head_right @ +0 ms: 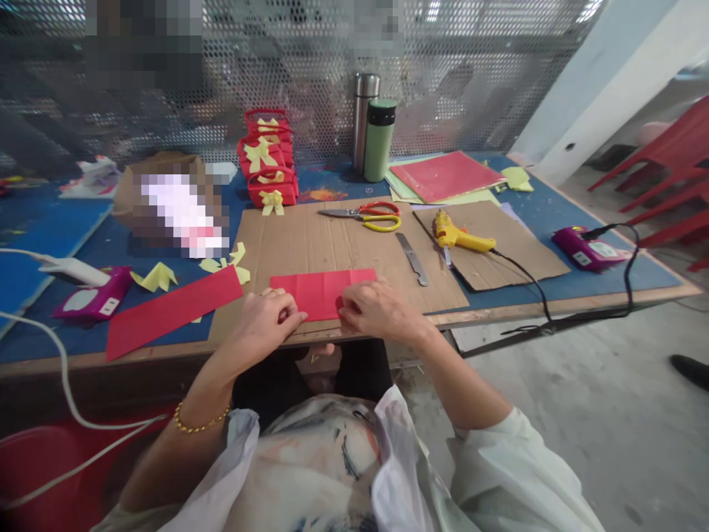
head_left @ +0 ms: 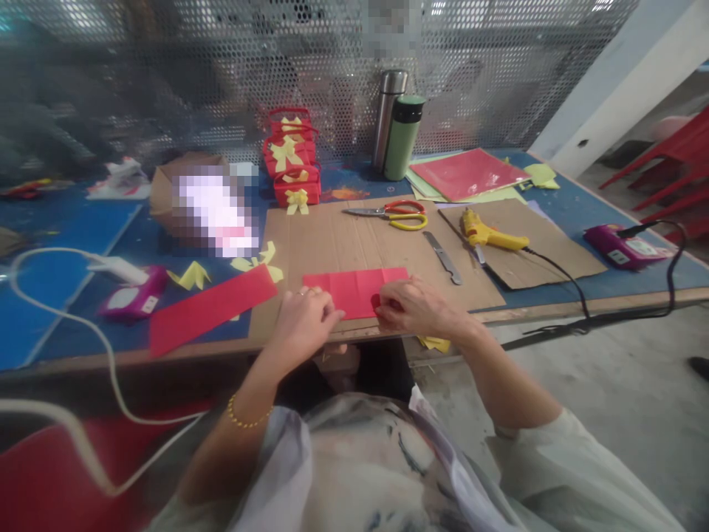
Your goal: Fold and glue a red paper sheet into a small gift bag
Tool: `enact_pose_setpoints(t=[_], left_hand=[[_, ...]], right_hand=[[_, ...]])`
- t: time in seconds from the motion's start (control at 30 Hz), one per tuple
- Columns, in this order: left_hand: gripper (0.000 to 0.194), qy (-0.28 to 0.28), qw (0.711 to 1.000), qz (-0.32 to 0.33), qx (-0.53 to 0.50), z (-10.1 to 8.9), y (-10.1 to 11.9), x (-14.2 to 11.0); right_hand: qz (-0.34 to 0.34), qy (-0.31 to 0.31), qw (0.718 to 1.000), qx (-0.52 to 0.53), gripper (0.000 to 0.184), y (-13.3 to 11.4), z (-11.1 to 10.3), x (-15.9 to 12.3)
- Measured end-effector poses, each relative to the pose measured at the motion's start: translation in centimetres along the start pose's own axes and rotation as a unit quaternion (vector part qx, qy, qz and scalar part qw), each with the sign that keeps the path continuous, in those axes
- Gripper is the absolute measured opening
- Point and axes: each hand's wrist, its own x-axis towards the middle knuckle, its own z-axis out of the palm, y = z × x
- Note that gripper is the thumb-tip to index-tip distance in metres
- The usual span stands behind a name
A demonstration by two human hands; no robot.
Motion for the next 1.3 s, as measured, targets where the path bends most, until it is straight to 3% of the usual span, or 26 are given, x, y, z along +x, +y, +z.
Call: enact_pose_setpoints(t=[0.27,0.43,0.77,0.9,1.0,1.13,1.3], left_hand=[[0.030,-0.020,1.000,-0.001,0.019,-0.4,0.3,0.0],[0.027,-0.049,0.998,-0.015,0.025,-0.6,0.4,0.0],[0.026,-0.056,0.998,-0.030,0.023,-0.8,0.5,0.0],[0.023,-0.054,0.996,-0.021,0.066,-0.9,0.9,-0.3],[0.017,-0.011,0.991,0.010,0.134,-0.8,1.5,-0.8],[0.012,0.068,0.974,0.105,0.189,-0.4,2.3,-1.7],[0.012,0.074,0.951,0.204,0.219,0.5,2.2,-2.2]], right_hand=[[-0.010,-0.008,1.000,-0.020,0.023,0.2,-0.4,-0.6],[-0.011,0.035,0.998,-0.047,0.026,1.7,0.0,-1.8],[0.009,0.090,0.996,-0.008,0.024,3.4,0.8,-2.2],[-0.006,0.119,0.993,-0.020,0.024,3.5,1.3,-2.4],[-0.021,0.140,0.988,-0.059,0.024,3.5,1.8,-2.3],[-0.020,0.160,0.980,-0.114,0.026,3.5,2.4,-2.2],[-0.006,0.166,0.974,-0.151,0.028,3.4,2.6,-2.2]])
